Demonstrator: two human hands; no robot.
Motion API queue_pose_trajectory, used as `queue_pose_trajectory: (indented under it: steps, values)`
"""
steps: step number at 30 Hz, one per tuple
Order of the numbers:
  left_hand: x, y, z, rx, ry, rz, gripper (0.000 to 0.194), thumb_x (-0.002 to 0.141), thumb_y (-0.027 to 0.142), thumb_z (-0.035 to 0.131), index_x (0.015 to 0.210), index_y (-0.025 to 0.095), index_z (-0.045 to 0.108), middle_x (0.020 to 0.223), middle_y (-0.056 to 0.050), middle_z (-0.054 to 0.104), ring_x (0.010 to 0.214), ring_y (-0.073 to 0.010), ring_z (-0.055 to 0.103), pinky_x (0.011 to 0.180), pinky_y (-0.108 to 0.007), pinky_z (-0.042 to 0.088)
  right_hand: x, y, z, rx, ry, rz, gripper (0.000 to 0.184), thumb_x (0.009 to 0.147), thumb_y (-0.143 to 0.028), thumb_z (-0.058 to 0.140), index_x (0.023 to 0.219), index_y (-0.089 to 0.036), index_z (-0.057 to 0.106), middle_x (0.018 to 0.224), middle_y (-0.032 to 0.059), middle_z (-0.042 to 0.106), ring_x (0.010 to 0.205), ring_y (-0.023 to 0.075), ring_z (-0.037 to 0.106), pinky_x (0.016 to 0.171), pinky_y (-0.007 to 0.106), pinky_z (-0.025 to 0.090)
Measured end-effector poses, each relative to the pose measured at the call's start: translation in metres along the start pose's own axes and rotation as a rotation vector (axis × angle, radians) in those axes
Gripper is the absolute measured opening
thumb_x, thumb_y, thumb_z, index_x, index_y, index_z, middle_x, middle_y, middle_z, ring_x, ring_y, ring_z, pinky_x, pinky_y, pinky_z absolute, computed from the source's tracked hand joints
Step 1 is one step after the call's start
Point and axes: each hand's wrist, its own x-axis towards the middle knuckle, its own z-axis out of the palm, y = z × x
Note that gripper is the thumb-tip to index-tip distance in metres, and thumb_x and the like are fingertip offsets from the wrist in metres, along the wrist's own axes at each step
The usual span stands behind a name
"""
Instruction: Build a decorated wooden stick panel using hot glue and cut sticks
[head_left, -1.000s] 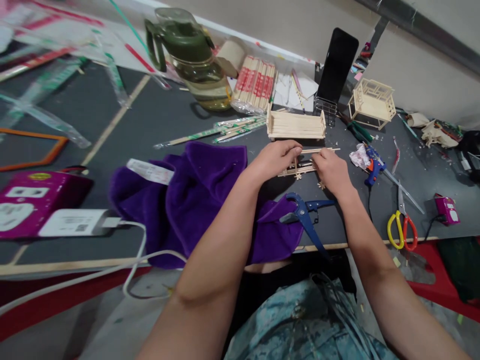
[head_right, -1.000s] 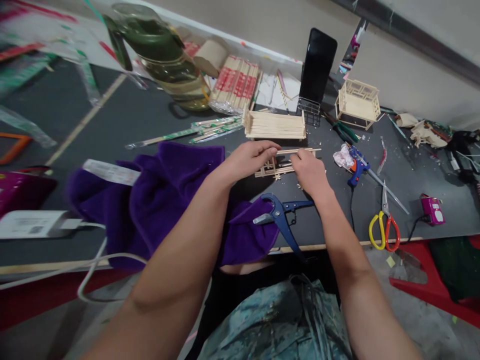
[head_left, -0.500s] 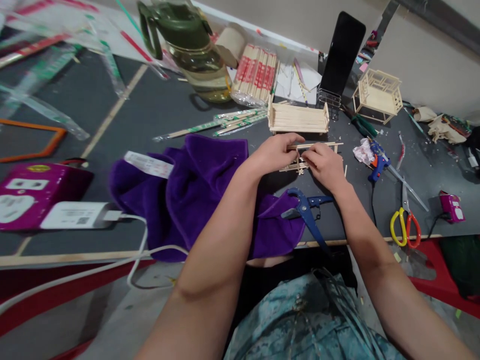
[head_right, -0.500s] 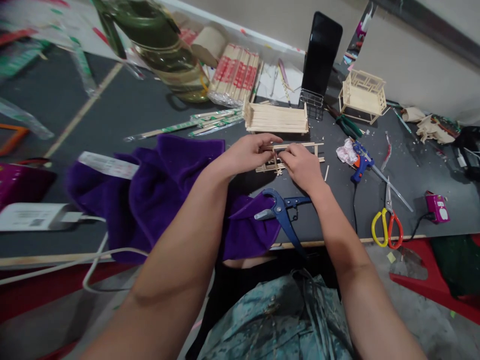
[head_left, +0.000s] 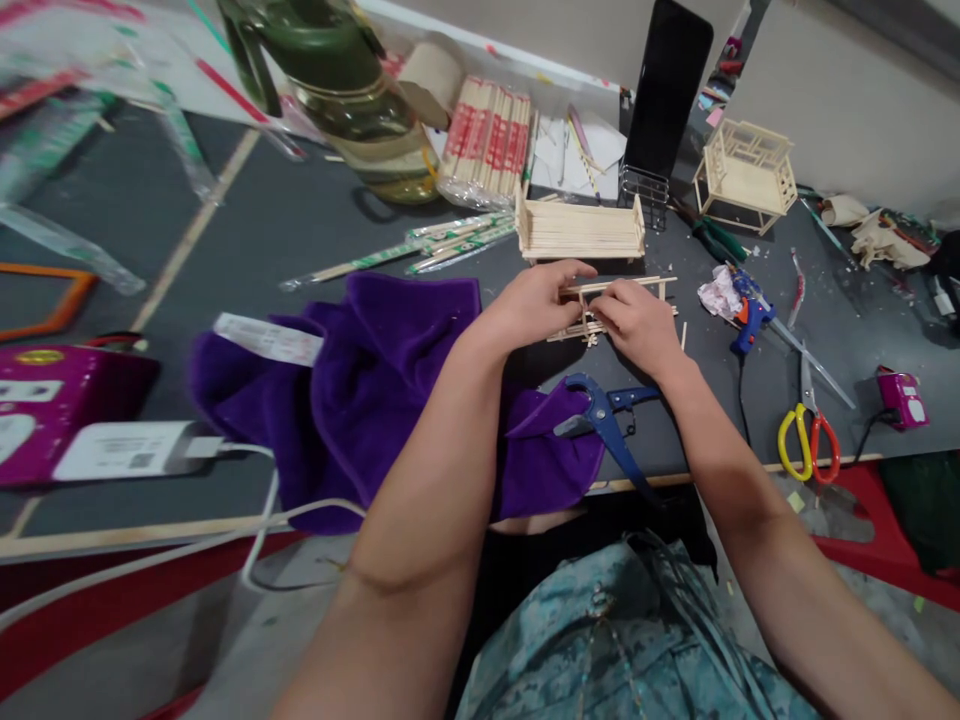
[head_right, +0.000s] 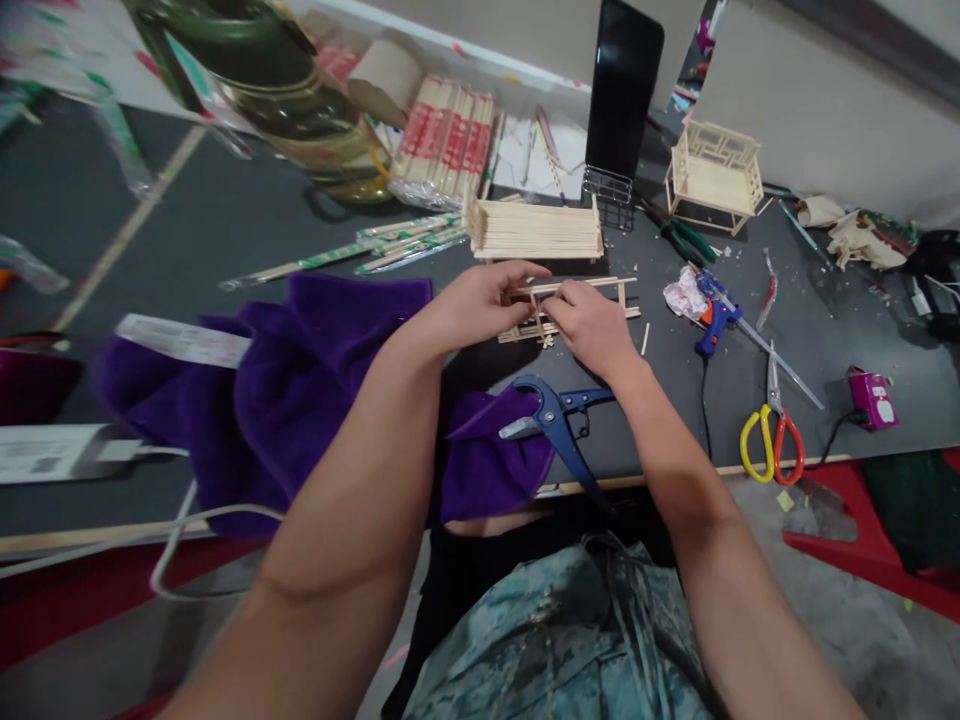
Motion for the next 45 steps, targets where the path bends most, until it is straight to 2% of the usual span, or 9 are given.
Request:
queue_pose_trajectory:
  steps: [10, 17, 21, 24, 26, 31, 39, 45]
  values:
    - [0.0, -0.004, 0.003, -0.067, 0.005, 0.009, 0.059, 0.077, 0.024, 0.07, 0.135, 0.014, 0.071, 0.115, -0.011, 0.079, 0.091, -0.024, 0.073, 0.086, -0.037, 0.06, 0.0, 0.001, 0.002, 0.025, -0.002, -0.007, 0.028, 0.113, -0.023, 0.047, 0.106, -0.021, 0.075, 0.111, 0.0098, 0.071, 0.108, 0.0237, 0.06, 0.08, 0.035, 0.044]
    - [0.0, -0.003, 0.005, -0.031, 0.012, -0.008, 0.062, 0.076, 0.022, 0.07, 0.137, 0.011, 0.07, 0.106, -0.011, 0.079, 0.086, -0.0243, 0.071, 0.083, -0.037, 0.058, -0.001, 0.004, -0.002, 0.072, -0.001, -0.009, 0.028, 0.112, -0.025, 0.049, 0.109, -0.021, 0.076, 0.112, 0.0096, 0.073, 0.109, 0.0236, 0.063, 0.082, 0.035, 0.048]
    - [-0.002, 0.001, 0.004, 0.002, 0.017, -0.017, 0.059, 0.078, 0.022, 0.068, 0.136, 0.013, 0.07, 0.093, -0.007, 0.077, 0.083, -0.0234, 0.07, 0.083, -0.036, 0.056, -0.012, 0.02, -0.011, 0.168, 0.119, 0.073, 0.024, 0.111, -0.029, 0.053, 0.111, -0.025, 0.076, 0.111, 0.0065, 0.074, 0.108, 0.0219, 0.067, 0.09, 0.034, 0.051]
    - [-0.003, 0.005, 0.002, 0.038, 0.009, -0.024, 0.06, 0.078, 0.021, 0.066, 0.137, 0.012, 0.07, 0.099, -0.008, 0.078, 0.085, -0.0236, 0.07, 0.084, -0.036, 0.056, -0.02, 0.031, -0.017, 0.218, 0.23, 0.186, 0.022, 0.109, -0.028, 0.055, 0.106, -0.026, 0.077, 0.106, 0.0048, 0.075, 0.101, 0.0216, 0.069, 0.089, 0.035, 0.053]
    - [-0.003, 0.007, 0.001, 0.057, 0.009, -0.029, 0.06, 0.079, 0.022, 0.065, 0.137, 0.012, 0.071, 0.103, -0.009, 0.079, 0.088, -0.0243, 0.07, 0.085, -0.036, 0.055, -0.023, 0.034, -0.018, 0.22, 0.249, 0.226, 0.022, 0.108, -0.029, 0.056, 0.103, -0.026, 0.077, 0.104, 0.004, 0.075, 0.098, 0.022, 0.07, 0.087, 0.036, 0.054]
    - [-0.003, 0.007, 0.002, 0.045, 0.02, -0.031, 0.061, 0.077, 0.023, 0.065, 0.137, 0.012, 0.071, 0.098, -0.008, 0.078, 0.087, -0.0243, 0.071, 0.086, -0.036, 0.056, -0.019, 0.024, -0.016, 0.166, 0.16, 0.222, 0.024, 0.109, -0.032, 0.055, 0.099, -0.027, 0.077, 0.103, 0.0039, 0.076, 0.101, 0.0222, 0.07, 0.084, 0.035, 0.052]
    - [-0.004, 0.007, 0.001, 0.044, 0.009, -0.034, 0.061, 0.076, 0.021, 0.065, 0.137, 0.013, 0.071, 0.09, -0.005, 0.077, 0.08, -0.0218, 0.069, 0.081, -0.034, 0.055, -0.01, 0.012, -0.013, 0.106, 0.01, 0.174, 0.026, 0.111, -0.035, 0.054, 0.108, -0.026, 0.078, 0.108, 0.0044, 0.075, 0.105, 0.021, 0.067, 0.082, 0.032, 0.047]
    - [-0.005, 0.008, 0.001, 0.015, 0.0, -0.051, 0.062, 0.076, 0.021, 0.066, 0.137, 0.012, 0.07, 0.094, -0.006, 0.078, 0.083, -0.0225, 0.07, 0.083, -0.035, 0.056, -0.007, 0.011, -0.01, 0.101, -0.024, 0.154, 0.026, 0.111, -0.034, 0.054, 0.107, -0.024, 0.078, 0.108, 0.0063, 0.074, 0.106, 0.0224, 0.066, 0.08, 0.033, 0.045]
